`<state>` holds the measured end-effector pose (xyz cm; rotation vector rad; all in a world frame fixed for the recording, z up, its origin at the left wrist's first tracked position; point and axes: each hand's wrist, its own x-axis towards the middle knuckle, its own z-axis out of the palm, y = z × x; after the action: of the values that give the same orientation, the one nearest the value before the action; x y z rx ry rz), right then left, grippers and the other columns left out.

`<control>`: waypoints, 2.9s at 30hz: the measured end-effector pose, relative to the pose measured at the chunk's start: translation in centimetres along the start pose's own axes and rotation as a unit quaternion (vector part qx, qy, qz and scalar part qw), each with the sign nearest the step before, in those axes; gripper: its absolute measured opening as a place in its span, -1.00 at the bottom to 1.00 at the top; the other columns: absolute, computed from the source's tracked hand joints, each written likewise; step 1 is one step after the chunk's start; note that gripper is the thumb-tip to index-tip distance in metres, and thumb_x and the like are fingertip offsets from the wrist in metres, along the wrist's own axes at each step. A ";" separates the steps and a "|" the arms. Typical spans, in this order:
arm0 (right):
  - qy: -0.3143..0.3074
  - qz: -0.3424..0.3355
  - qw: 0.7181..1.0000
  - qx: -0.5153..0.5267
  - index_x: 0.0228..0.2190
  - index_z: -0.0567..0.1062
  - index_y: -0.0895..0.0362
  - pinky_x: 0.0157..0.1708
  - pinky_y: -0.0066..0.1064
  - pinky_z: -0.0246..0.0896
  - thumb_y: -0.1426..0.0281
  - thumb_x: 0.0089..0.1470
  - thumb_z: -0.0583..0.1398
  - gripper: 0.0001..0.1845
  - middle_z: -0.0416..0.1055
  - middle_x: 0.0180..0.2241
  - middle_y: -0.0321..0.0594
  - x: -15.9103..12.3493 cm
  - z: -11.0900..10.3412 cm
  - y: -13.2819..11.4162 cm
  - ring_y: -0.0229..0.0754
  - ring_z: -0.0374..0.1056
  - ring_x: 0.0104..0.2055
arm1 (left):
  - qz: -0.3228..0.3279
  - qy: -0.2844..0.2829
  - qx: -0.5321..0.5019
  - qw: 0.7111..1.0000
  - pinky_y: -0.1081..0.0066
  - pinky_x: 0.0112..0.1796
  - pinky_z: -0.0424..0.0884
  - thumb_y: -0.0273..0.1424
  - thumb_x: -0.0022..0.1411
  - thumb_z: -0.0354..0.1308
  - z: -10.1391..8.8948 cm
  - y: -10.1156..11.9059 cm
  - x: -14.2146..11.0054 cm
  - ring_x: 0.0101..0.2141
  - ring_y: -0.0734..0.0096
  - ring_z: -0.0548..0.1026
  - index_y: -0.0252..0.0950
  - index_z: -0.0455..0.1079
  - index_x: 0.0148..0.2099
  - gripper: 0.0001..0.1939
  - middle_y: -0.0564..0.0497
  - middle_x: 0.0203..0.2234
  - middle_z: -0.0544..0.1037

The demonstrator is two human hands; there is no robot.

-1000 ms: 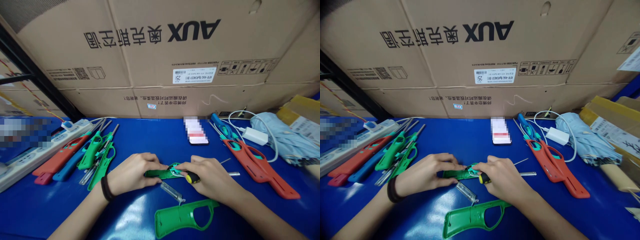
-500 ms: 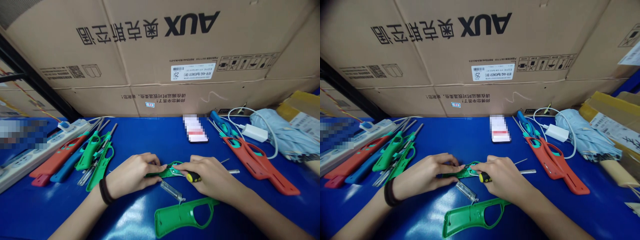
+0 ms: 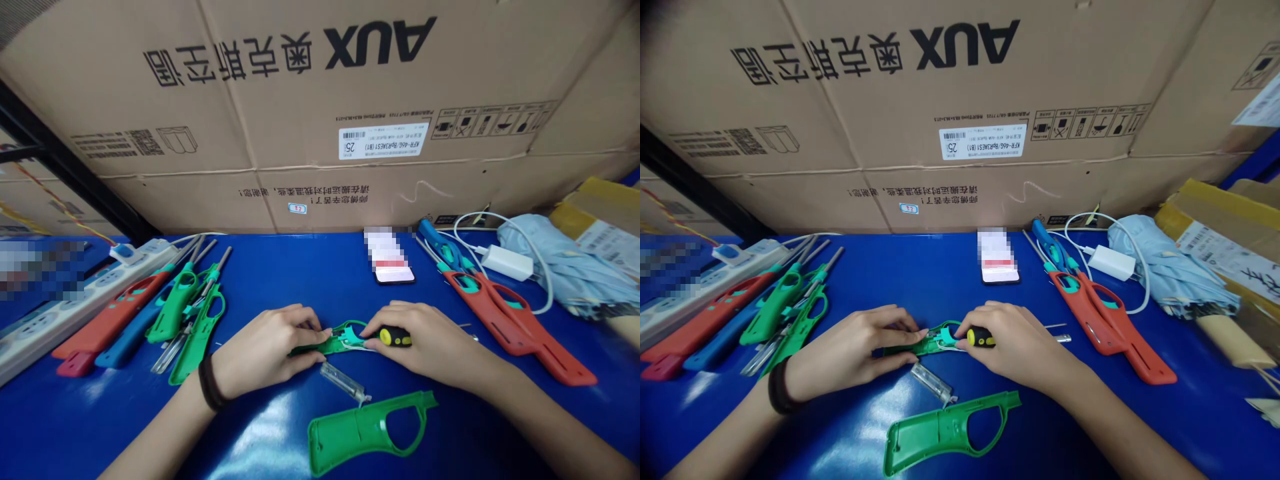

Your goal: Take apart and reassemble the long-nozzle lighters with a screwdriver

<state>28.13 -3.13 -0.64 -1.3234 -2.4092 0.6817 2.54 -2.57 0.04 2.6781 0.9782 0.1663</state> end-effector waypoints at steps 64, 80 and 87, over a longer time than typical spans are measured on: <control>-0.003 -0.052 0.998 -0.029 -0.39 0.52 0.04 -0.36 -0.45 0.16 0.35 0.07 0.22 -0.95 0.45 -0.37 -0.34 0.1 -0.6 0.3 -0.26 0.37 -0.31 | 0.001 0.024 -0.037 0.999 0.44 -0.18 0.42 -0.31 0.22 0.16 -0.2 -0.3 0.2 -0.22 0.36 0.49 -0.15 0.47 -0.03 -0.74 0.01 -0.20 0.52; -0.014 -0.122 0.989 -0.080 -0.34 0.52 0.08 -0.36 -0.47 0.15 0.55 0.00 0.18 -0.82 0.44 -0.32 -0.30 0.1 -0.2 -0.1 -0.26 0.36 -0.29 | -0.005 0.014 -0.049 0.999 0.42 -0.17 0.41 -0.33 0.21 0.17 -0.3 -0.3 0.2 -0.20 0.35 0.48 -0.15 0.46 -0.02 -0.73 0.02 -0.19 0.52; 0.004 -0.099 0.995 -0.016 -0.36 0.49 0.08 -0.34 -0.48 0.17 0.41 0.07 0.19 -0.93 0.44 -0.35 -0.34 0.1 -0.1 0.3 -0.29 0.35 -0.31 | -0.005 0.012 -0.049 0.999 0.42 -0.18 0.41 -0.33 0.21 0.18 -0.2 -0.4 0.3 -0.20 0.36 0.48 -0.15 0.47 -0.03 -0.74 0.03 -0.20 0.53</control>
<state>28.37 -2.84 -0.69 -1.0756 -2.5108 0.5844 2.46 -2.07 0.14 2.5873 0.9657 0.2395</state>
